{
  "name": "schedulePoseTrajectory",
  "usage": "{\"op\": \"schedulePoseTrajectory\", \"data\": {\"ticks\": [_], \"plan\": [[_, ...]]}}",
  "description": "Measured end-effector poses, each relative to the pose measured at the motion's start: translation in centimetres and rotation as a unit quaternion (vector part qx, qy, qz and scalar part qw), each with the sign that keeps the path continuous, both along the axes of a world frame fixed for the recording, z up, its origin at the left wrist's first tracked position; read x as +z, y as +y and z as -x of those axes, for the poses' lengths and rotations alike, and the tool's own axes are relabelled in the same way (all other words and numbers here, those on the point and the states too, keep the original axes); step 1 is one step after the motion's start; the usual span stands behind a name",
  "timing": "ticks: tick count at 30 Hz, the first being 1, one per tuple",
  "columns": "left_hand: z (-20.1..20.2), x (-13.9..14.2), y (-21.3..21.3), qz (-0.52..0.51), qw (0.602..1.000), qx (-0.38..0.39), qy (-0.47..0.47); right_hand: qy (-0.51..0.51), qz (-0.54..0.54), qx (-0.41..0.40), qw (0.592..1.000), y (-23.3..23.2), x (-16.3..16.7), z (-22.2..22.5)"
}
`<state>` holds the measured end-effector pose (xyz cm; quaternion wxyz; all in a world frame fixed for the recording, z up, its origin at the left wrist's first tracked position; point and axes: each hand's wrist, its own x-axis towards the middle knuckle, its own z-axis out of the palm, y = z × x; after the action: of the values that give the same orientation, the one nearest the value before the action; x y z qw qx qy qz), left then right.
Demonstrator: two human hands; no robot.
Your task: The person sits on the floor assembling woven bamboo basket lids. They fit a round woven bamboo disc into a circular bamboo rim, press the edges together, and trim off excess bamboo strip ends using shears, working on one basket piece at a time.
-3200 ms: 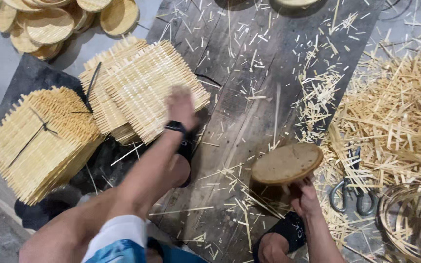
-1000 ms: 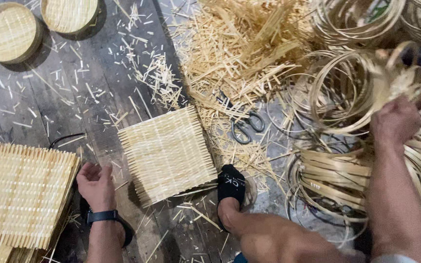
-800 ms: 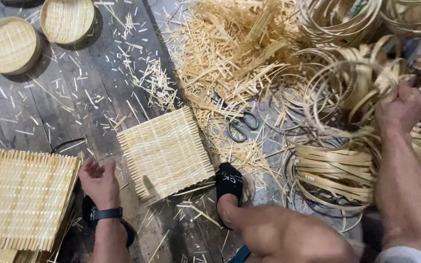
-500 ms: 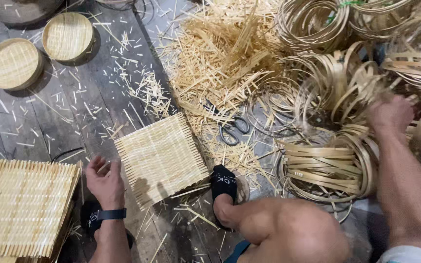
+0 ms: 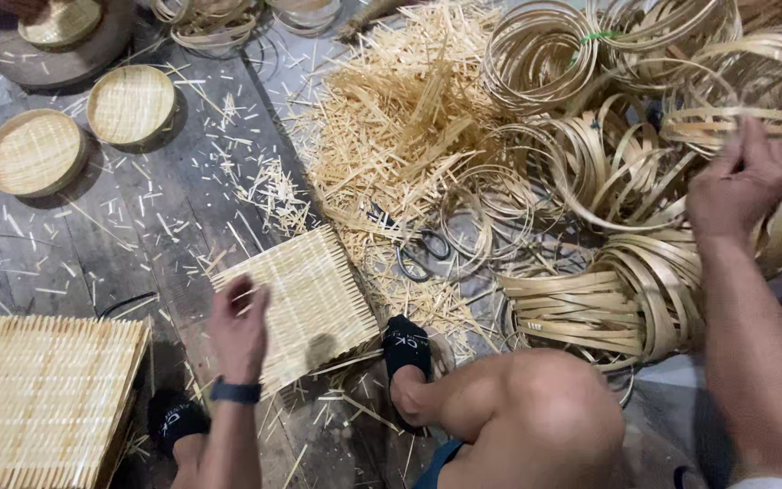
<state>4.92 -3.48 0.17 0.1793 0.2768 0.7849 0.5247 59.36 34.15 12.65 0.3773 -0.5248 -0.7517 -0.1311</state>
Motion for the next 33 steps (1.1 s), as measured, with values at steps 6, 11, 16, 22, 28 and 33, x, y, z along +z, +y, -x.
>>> {"op": "schedulePoseTrajectory", "data": {"ticks": [6,11,16,22,28,33], "plan": [[-7.1,4.7,9.5,-0.078,0.963,-0.181,-0.186,0.158,0.146,0.197,0.956,-4.1,2.8,14.3],[-7.7,7.8,11.0,-0.359,0.754,-0.096,-0.542,-0.011,0.151,0.301,0.942,-11.0,7.3,26.0],[-5.3,10.5,5.9,-0.188,0.868,-0.152,-0.433,-0.136,-0.053,0.549,0.823,-16.4,9.6,33.3],[-2.7,13.6,3.4,-0.022,0.819,-0.221,-0.530,-0.135,0.085,0.648,0.745,-20.2,6.6,37.9],[-1.9,12.2,3.1,-0.025,0.827,-0.146,-0.542,-0.125,0.029,0.639,0.758,-23.8,5.1,40.0],[-1.6,9.1,2.7,-0.069,0.823,-0.096,-0.556,-0.121,0.104,0.610,0.776,-23.9,4.6,42.2]]}}
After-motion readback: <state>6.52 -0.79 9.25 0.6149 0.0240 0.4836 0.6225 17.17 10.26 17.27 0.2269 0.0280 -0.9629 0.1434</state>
